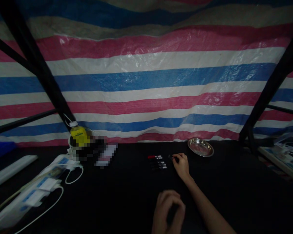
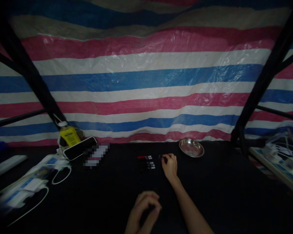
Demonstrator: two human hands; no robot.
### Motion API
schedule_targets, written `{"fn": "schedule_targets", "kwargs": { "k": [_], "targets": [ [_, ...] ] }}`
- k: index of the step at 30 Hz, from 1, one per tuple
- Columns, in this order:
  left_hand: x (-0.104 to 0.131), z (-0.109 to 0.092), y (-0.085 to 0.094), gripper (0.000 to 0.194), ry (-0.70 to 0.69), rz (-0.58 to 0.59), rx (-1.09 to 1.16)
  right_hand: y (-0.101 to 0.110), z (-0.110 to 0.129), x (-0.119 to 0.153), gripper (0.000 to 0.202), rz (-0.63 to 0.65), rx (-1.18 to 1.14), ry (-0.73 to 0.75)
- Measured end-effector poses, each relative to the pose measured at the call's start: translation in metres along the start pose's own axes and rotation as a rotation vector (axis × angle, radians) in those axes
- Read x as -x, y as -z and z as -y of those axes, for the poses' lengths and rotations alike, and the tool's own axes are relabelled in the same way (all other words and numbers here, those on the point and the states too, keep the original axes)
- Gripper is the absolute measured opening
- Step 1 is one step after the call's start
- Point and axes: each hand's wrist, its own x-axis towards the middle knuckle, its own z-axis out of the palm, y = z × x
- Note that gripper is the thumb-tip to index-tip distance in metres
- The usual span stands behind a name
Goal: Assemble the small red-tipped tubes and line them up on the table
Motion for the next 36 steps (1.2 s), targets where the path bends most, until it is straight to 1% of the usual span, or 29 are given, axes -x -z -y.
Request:
{"fn": "schedule_targets", "kwargs": {
  "k": [3, 5, 7, 10, 13, 17, 20, 22, 25, 27, 34, 36],
  "targets": [
    [-0.044, 0.018, -0.003, 0.01, 0.079, 0.034, -0.147, -0.001, -0.001, 0.0, 0.024, -0.016, -0.029, -0.021],
    [-0.065, 0.031, -0.01, 0.019, 0.095, 0.108, -0.296, -0.002, -0.003, -0.001, 0.025, -0.048, -0.068, -0.046],
    [-0.078, 0.042, -0.021, 0.03, 0.07, 0.198, -0.435, -0.005, -0.006, -0.003, 0.027, -0.099, -0.127, -0.071],
    [-0.092, 0.052, -0.037, 0.044, 0.008, 0.308, -0.57, -0.007, -0.013, -0.006, 0.03, -0.194, -0.216, -0.093],
    [-0.11, 0.059, -0.046, 0.046, -0.021, 0.335, -0.64, -0.008, -0.018, -0.008, 0.031, -0.27, -0.264, -0.137],
    [-0.134, 0.071, -0.047, 0.034, -0.096, 0.3, -0.645, -0.01, -0.02, -0.008, 0.031, -0.319, -0.305, -0.179],
    [-0.14, 0.078, -0.05, 0.027, -0.213, 0.328, -0.627, -0.012, -0.02, -0.008, 0.03, -0.329, -0.319, -0.175],
    [-0.138, 0.081, -0.055, 0.024, -0.251, 0.318, -0.628, -0.012, -0.02, -0.008, 0.028, -0.323, -0.318, -0.18],
    [-0.133, 0.084, -0.063, 0.023, -0.211, 0.271, -0.642, -0.012, -0.02, -0.008, 0.025, -0.301, -0.31, -0.174],
    [-0.13, 0.084, -0.067, 0.022, -0.191, 0.261, -0.651, -0.01, -0.02, -0.008, 0.024, -0.288, -0.311, -0.156],
    [-0.126, 0.086, -0.073, 0.025, -0.251, 0.341, -0.669, -0.007, -0.021, -0.007, 0.023, -0.253, -0.351, -0.158],
    [-0.124, 0.087, -0.074, 0.025, -0.268, 0.348, -0.681, -0.005, -0.021, -0.007, 0.022, -0.244, -0.371, -0.151]
  ]
}}
